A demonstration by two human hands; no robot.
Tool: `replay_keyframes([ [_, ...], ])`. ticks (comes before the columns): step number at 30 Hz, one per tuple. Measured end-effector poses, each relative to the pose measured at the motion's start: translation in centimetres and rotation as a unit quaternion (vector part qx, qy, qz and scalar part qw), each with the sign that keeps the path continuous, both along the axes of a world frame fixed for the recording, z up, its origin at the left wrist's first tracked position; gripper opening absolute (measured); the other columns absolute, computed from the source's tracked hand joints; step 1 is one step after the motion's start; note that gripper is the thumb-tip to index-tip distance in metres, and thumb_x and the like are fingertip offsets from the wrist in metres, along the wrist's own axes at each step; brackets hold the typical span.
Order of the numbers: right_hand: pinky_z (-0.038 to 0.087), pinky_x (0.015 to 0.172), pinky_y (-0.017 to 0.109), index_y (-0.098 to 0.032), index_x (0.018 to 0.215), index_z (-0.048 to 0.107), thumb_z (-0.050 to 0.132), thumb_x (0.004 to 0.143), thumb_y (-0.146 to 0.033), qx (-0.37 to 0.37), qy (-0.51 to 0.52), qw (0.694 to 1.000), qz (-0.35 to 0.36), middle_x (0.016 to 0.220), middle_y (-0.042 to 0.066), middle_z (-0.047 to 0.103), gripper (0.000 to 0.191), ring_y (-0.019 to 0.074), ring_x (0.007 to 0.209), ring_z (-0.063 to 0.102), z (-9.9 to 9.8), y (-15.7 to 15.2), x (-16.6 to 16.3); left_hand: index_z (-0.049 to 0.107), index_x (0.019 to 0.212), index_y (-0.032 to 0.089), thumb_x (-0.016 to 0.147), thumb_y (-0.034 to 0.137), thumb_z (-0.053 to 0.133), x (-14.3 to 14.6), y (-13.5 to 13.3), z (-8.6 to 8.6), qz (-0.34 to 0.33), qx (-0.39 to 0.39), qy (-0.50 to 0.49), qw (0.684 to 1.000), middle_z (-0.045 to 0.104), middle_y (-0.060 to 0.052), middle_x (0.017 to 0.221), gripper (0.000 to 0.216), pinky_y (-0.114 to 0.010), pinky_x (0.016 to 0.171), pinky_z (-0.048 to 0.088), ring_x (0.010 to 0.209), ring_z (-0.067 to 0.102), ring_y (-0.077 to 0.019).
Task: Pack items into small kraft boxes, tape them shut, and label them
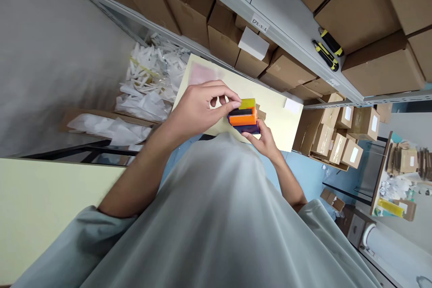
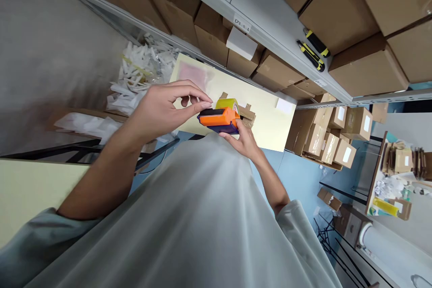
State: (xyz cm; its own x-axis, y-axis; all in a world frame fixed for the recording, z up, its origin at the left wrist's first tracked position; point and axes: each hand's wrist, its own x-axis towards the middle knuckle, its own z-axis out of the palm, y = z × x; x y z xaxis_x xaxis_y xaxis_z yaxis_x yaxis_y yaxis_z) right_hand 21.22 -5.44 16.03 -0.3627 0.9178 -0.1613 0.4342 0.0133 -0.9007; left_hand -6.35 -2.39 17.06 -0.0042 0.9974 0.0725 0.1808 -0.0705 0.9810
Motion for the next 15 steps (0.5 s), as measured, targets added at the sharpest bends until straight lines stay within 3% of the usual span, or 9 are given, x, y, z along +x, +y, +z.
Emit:
replay_keyframes([
  [4, 0.068, 0.093, 0.046, -0.029, 0.121, 0.071, 0.080, 0.101, -0.076, 0.030, -0.005, 1.000, 0.007, 0.111, 0.008, 0.080, 0.052, 0.0303, 0.102, 0.077, 0.1, -0.3, 0.4, 0.085, 0.102, 0.030, 0.102, 0.056, 0.080, 1.2, -0.8, 4.6, -0.020, 0.081, 0.080, 0.993, 0.077, -0.004, 0.101, 0.026, -0.049, 0.103, 0.068, 0.104, 0.078, -0.0278],
  [7, 0.069, 0.096, 0.049, -0.027, 0.124, 0.068, 0.080, 0.103, -0.071, 0.082, -0.020, 0.996, 0.021, 0.117, 0.011, 0.080, 0.050, 0.0318, 0.109, 0.078, 0.1, -0.5, 1.0, 0.084, 0.103, 0.032, 0.111, 0.045, 0.072, 2.0, -1.8, 7.4, -0.013, 0.152, 0.155, 0.976, 0.080, -0.002, 0.100, 0.019, -0.042, 0.098, 0.067, 0.096, 0.078, -0.0241],
  [11, 0.068, 0.102, 0.052, -0.025, 0.129, 0.066, 0.083, 0.104, -0.060, 0.181, -0.053, 0.981, 0.048, 0.125, 0.015, 0.079, 0.046, 0.0332, 0.118, 0.077, 0.1, -0.7, 2.3, 0.081, 0.118, 0.034, 0.112, 0.038, 0.077, 2.5, -2.5, 8.8, -0.006, 0.225, 0.205, 0.952, 0.083, 0.003, 0.098, 0.009, -0.032, 0.089, 0.063, 0.085, 0.074, -0.0175],
  [13, 0.068, 0.102, 0.053, -0.026, 0.131, 0.065, 0.083, 0.105, -0.055, 0.219, -0.067, 0.972, 0.058, 0.127, 0.016, 0.079, 0.043, 0.0338, 0.120, 0.077, 0.1, -0.7, 3.0, 0.077, 0.131, 0.031, 0.111, 0.037, 0.080, 2.7, -2.5, 9.0, -0.010, 0.255, 0.207, 0.945, 0.083, 0.004, 0.097, 0.021, -0.029, 0.083, 0.062, 0.082, 0.072, -0.0155],
  [15, 0.069, 0.101, 0.054, -0.026, 0.131, 0.064, 0.082, 0.106, -0.052, 0.255, -0.071, 0.962, 0.064, 0.126, 0.016, 0.079, 0.040, 0.0345, 0.120, 0.077, 0.0, -0.6, 3.8, 0.077, 0.128, 0.028, 0.111, 0.033, 0.081, 2.9, -2.4, 9.1, -0.021, 0.271, 0.204, 0.940, 0.083, 0.004, 0.099, 0.019, -0.029, 0.084, 0.062, 0.085, 0.072, -0.0146],
])
